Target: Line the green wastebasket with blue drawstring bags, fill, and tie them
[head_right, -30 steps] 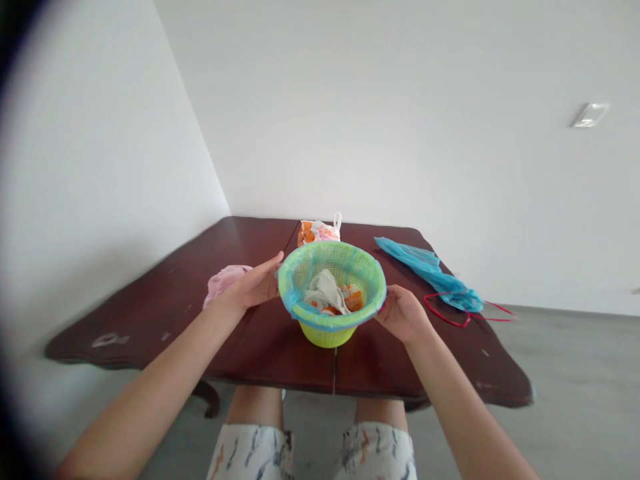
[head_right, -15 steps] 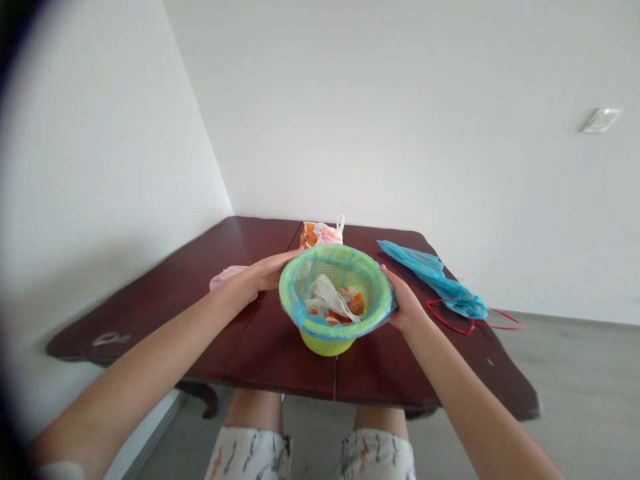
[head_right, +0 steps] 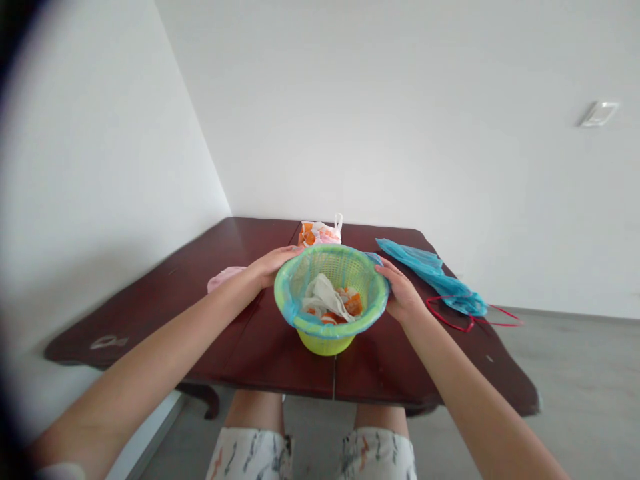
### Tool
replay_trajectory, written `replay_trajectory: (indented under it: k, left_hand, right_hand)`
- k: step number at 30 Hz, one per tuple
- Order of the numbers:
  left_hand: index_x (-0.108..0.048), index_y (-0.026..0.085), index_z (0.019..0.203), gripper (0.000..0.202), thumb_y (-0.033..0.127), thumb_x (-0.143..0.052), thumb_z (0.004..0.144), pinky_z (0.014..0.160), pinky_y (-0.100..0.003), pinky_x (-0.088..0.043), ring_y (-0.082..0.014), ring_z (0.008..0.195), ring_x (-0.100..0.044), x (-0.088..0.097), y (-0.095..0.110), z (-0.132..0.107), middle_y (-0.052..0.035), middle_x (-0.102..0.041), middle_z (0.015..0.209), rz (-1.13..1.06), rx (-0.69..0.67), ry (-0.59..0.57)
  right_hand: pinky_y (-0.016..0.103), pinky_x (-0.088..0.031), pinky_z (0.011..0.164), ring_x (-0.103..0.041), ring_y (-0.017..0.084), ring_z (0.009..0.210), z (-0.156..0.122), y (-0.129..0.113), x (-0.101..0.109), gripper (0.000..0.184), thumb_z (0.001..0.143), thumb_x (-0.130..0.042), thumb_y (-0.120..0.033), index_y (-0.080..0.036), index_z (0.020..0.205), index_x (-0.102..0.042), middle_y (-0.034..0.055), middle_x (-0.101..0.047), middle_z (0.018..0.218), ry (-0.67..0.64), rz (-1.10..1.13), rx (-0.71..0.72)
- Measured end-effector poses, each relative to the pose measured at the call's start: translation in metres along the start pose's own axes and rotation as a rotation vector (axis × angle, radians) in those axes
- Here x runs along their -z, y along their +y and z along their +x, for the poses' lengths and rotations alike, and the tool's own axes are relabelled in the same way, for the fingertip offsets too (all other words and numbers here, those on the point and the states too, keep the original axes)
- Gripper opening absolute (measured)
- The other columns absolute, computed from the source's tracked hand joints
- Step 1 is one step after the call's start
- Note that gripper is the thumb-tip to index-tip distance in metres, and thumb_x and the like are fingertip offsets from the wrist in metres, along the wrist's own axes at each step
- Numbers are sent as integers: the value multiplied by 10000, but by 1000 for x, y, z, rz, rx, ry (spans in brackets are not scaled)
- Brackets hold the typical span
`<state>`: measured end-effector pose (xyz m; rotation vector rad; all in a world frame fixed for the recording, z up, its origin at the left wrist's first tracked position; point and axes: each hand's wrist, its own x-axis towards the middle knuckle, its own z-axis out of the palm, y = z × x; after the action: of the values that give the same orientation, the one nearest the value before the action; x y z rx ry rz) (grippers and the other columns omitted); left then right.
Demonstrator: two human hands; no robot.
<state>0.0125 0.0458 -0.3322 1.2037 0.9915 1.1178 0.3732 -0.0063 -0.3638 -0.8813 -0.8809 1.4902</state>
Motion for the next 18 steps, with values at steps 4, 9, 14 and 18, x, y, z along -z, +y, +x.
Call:
replay_trajectory:
  k: [4,9,14,18]
  left_hand:
    - [-793,216,942,471,475,-1128,736,727,-323,-633,-229,775,-778,-2,1,2,-9,-799,771,11,-17,51]
    - [-830,206,975,432,420,-1113,727,800,-369,-642,-276,862,-798,1,10,3,-47,-838,833,28,3,30]
    - [-886,245,1047,304,390,-1041,829,1009,-476,-666,-356,1079,-842,0,25,5,-104,-890,942,33,50,-56]
    - [-884,225,1037,304,397,-1044,843,959,-486,-673,-370,1028,-846,-3,31,10,-119,-876,868,51,99,-110]
  right_hand:
    - [448,-753,1048,-907,323,1123,7,-2,-1,442,837,-992,-291,-315,1265,-881,17,-945,1192,61,-28,17]
    - [435,-750,1063,-910,312,1148,13,-5,-10,353,945,-873,-238,-304,1292,-885,30,-943,1224,54,-38,-25]
    - [452,-736,1119,-905,320,1206,10,-16,-18,366,1010,-833,-255,-303,1372,-864,49,-930,1307,-4,-39,-85]
    - [478,-739,1114,-915,339,1148,10,-19,-11,244,1028,-828,-292,-295,1269,-872,69,-944,1179,35,-44,-158]
